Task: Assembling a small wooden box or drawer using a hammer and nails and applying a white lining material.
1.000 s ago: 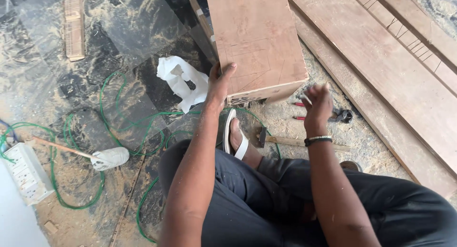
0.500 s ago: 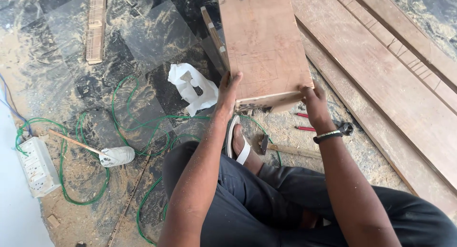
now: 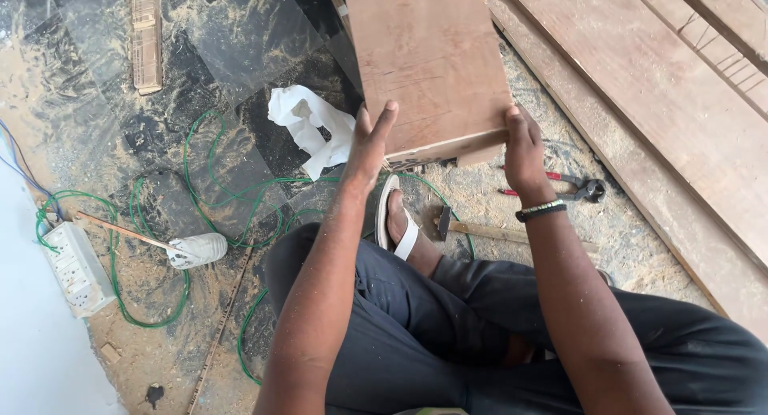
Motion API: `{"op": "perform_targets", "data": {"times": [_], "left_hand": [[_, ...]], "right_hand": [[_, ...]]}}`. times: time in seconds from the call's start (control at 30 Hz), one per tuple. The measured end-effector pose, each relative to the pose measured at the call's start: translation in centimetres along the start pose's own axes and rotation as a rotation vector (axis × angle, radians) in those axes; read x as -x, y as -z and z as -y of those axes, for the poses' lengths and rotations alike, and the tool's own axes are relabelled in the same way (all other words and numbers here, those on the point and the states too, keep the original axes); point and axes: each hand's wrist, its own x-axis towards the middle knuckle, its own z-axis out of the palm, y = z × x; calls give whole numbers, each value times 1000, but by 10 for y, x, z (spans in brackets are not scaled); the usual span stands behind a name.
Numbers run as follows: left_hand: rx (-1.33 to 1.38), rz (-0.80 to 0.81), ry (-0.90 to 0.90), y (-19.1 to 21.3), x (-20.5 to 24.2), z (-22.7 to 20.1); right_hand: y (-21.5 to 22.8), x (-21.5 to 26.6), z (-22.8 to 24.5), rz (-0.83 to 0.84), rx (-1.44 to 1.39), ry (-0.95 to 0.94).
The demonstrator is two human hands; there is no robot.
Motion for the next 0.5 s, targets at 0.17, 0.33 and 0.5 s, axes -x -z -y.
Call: {"op": "perform_targets", "data": {"times": [0.17,0.33,0.5], "left_hand": [[34,-15,2,11,11,-17],[28,-63,41,37,2,-7],[27,-140,69,51,-5,11]], "right_hand": [[-4,-1,-11,54,15,111],[-10,4,1,35,197,139],[-17,3,22,14,410,9]]}}
